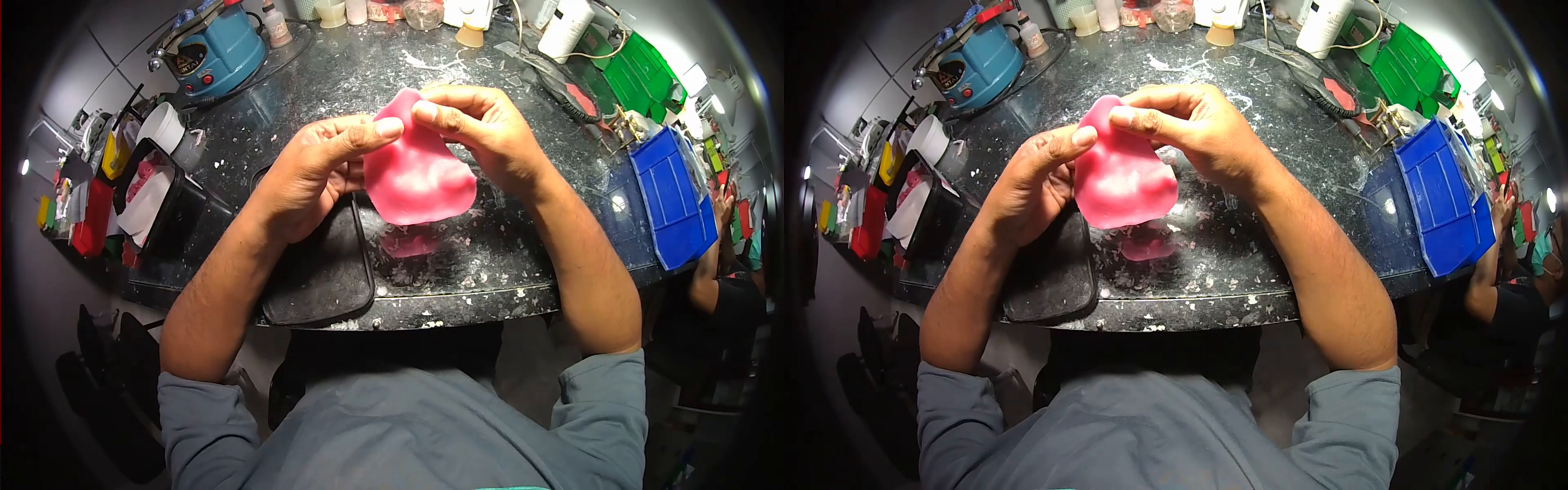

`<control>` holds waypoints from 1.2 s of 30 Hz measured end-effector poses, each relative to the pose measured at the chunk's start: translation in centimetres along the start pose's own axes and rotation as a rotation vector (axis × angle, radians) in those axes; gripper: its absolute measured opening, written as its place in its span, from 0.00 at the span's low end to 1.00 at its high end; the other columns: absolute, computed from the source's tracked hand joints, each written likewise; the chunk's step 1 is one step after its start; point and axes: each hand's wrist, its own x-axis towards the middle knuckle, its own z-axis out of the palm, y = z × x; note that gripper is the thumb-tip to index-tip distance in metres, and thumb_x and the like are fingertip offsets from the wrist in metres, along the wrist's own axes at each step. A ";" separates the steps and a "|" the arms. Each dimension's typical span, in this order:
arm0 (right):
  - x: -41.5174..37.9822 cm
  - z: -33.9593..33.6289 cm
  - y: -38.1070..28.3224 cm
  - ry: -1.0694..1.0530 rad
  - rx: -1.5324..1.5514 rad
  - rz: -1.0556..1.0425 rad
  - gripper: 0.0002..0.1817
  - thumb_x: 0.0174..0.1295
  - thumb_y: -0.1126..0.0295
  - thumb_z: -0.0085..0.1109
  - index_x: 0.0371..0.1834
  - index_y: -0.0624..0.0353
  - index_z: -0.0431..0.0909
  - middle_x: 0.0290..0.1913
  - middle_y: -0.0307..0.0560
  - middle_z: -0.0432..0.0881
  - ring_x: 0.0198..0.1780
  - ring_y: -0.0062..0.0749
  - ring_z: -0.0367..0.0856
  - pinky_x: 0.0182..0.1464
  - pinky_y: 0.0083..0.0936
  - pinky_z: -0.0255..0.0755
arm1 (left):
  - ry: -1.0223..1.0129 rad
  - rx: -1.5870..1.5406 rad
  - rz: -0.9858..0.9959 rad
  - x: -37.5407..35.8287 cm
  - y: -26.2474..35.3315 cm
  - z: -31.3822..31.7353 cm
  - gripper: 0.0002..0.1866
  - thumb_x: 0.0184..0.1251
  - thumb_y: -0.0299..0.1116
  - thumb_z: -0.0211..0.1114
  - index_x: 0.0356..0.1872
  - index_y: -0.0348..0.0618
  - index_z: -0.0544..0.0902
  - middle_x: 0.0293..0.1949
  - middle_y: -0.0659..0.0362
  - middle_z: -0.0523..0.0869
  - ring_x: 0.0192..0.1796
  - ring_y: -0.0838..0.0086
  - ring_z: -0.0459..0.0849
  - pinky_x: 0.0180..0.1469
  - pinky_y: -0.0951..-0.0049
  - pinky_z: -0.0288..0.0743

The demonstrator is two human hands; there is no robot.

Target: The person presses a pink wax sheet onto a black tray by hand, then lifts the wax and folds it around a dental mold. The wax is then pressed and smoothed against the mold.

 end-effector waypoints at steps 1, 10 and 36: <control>0.0 0.0 0.0 0.007 0.044 0.019 0.14 0.72 0.64 0.67 0.51 0.65 0.88 0.44 0.39 0.89 0.47 0.19 0.85 0.52 0.21 0.78 | 0.001 -0.011 0.009 0.1 -0.1 -0.1 0.16 0.72 0.39 0.72 0.53 0.38 0.87 0.44 0.62 0.90 0.44 0.81 0.89 0.53 0.76 0.81; 0.2 -0.3 0.0 -0.014 0.113 0.076 0.15 0.72 0.61 0.67 0.50 0.62 0.88 0.45 0.41 0.90 0.47 0.20 0.86 0.52 0.22 0.79 | -0.019 0.063 0.070 -0.1 -0.3 0.5 0.13 0.74 0.36 0.70 0.52 0.38 0.87 0.45 0.61 0.91 0.46 0.81 0.88 0.54 0.77 0.81; 0.3 0.0 0.1 0.038 -0.020 0.175 0.12 0.70 0.60 0.69 0.50 0.54 0.90 0.45 0.30 0.89 0.47 0.10 0.83 0.44 0.11 0.72 | 0.032 -0.067 0.011 -0.2 -0.9 0.2 0.13 0.76 0.33 0.67 0.55 0.38 0.85 0.47 0.60 0.90 0.50 0.79 0.88 0.57 0.74 0.81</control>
